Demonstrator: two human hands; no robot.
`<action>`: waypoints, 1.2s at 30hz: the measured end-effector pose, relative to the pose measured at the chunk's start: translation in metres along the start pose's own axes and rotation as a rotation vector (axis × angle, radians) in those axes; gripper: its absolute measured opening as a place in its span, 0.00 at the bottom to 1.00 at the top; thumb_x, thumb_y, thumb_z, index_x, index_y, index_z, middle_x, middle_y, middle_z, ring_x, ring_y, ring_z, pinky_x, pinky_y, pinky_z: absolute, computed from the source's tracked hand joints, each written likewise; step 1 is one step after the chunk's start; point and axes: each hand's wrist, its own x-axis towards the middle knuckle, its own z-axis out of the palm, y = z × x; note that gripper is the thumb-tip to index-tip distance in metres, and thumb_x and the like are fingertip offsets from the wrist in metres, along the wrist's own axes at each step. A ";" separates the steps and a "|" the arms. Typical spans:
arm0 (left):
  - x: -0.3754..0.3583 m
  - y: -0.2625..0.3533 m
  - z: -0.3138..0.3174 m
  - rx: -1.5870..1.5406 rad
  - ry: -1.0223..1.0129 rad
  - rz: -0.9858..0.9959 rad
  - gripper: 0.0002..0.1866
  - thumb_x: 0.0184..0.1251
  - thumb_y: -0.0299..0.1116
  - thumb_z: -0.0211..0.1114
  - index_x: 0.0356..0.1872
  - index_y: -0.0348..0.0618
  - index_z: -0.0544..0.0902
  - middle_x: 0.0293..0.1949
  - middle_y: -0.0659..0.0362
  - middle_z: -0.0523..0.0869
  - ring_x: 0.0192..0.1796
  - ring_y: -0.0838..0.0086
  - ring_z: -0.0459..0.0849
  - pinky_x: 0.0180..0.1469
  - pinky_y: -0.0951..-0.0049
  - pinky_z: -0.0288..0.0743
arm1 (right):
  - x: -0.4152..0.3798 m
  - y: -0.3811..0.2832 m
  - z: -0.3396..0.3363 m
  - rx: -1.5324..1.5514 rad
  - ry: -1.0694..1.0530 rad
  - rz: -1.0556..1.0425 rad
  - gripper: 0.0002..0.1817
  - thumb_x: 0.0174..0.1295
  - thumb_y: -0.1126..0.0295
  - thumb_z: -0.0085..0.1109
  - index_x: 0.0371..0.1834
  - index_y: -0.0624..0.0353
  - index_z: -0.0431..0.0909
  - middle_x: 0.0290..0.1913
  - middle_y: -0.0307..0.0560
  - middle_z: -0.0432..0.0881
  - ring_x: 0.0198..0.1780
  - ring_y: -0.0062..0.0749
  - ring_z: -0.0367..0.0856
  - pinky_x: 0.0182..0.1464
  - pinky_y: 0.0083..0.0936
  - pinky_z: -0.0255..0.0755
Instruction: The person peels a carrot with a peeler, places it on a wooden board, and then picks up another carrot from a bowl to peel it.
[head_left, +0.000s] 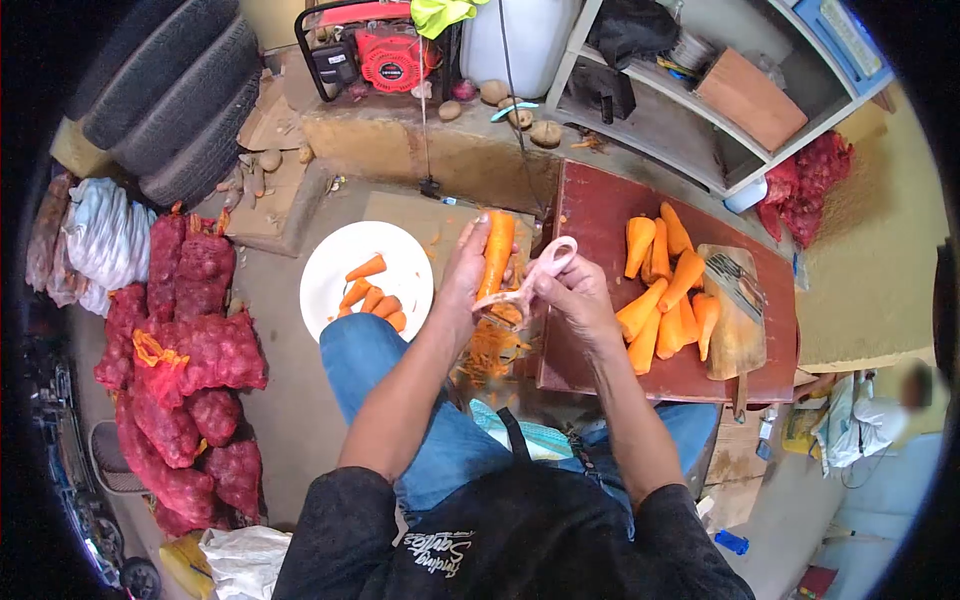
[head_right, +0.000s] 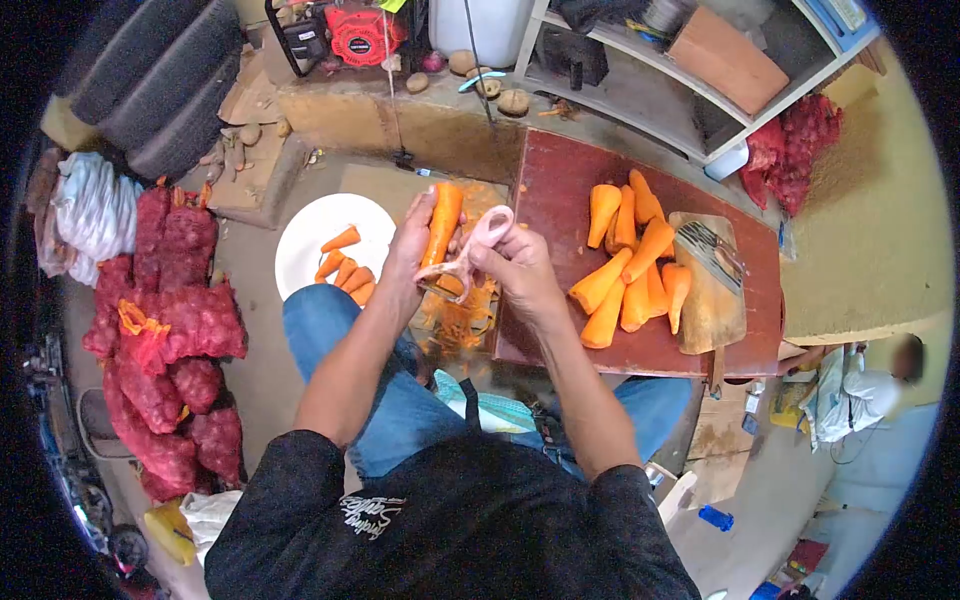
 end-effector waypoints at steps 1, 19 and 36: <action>-0.002 -0.002 0.006 -0.017 0.027 0.006 0.18 0.80 0.52 0.55 0.52 0.48 0.74 0.36 0.55 0.83 0.28 0.70 0.85 0.27 0.71 0.82 | 0.006 0.001 0.002 0.038 -0.020 -0.008 0.17 0.64 0.62 0.72 0.47 0.61 0.80 0.37 0.42 0.86 0.36 0.23 0.85 0.39 0.21 0.78; 0.004 -0.002 0.003 -0.194 -0.057 -0.010 0.15 0.82 0.45 0.54 0.53 0.46 0.78 0.35 0.60 0.84 0.26 0.77 0.82 0.22 0.77 0.78 | 0.064 -0.002 -0.018 0.216 0.071 -0.028 0.14 0.66 0.64 0.69 0.45 0.62 0.79 0.38 0.40 0.84 0.37 0.22 0.83 0.38 0.23 0.77; -0.006 0.003 -0.001 -0.198 -0.167 -0.063 0.14 0.81 0.45 0.54 0.53 0.47 0.75 0.35 0.55 0.84 0.22 0.72 0.83 0.22 0.72 0.81 | 0.071 0.020 -0.050 0.330 0.183 -0.100 0.09 0.71 0.68 0.63 0.45 0.62 0.77 0.38 0.42 0.84 0.37 0.27 0.85 0.40 0.28 0.85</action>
